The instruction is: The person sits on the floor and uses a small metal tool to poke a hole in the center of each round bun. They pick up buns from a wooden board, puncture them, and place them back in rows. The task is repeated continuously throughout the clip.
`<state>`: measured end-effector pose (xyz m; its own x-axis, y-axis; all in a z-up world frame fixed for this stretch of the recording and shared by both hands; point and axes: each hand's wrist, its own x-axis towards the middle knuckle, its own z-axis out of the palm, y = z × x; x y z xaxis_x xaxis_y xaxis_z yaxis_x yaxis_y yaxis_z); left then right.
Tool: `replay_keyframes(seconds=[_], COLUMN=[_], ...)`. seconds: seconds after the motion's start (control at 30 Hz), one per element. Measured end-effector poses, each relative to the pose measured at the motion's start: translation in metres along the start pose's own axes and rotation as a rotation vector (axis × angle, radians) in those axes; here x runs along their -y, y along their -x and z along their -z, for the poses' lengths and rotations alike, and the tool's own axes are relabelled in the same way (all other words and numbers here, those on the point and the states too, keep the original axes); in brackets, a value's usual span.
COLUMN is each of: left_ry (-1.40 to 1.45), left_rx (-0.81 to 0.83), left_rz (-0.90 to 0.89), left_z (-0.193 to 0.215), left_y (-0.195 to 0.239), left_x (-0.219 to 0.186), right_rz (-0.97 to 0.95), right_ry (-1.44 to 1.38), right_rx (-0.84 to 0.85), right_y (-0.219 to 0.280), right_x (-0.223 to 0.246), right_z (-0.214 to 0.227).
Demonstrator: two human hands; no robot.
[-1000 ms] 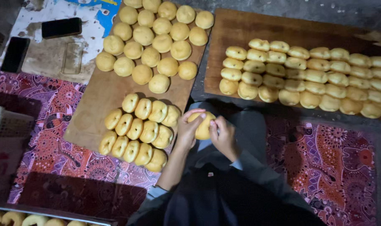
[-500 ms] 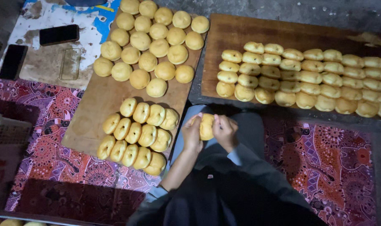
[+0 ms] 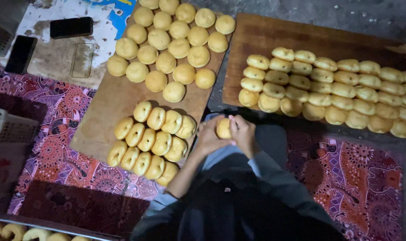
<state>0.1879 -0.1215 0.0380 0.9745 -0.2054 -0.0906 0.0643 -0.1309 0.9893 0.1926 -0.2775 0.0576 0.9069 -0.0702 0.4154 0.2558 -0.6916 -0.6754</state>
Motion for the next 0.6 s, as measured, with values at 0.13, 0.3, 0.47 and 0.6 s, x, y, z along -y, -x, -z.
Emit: replay_keyframes(seconds=[0.13, 0.3, 0.47, 0.6], left_ry=[-0.354, -0.832, -0.883, -0.99], left_rx=[0.216, 0.104, -0.382, -0.604], left_rz=[-0.169, -0.24, 0.166, 0.537], left_z=[0.047, 0.083, 0.103, 0.135], left_y=[-0.034, -0.085, -0.114, -0.136], left_x=[-0.003, 0.022, 0.056, 0.073], right_rz=[-0.183, -0.289, -0.515, -0.546], right_ry=[-0.022, 0.002, 0.044, 0.044], right_rx=[0.061, -0.039, -0.045, -0.076], right_y=[-0.022, -0.036, -0.036, -0.027], right_x=[0.018, 0.023, 0.009, 0.005], right_z=[0.025, 0.075, 0.085, 0.087])
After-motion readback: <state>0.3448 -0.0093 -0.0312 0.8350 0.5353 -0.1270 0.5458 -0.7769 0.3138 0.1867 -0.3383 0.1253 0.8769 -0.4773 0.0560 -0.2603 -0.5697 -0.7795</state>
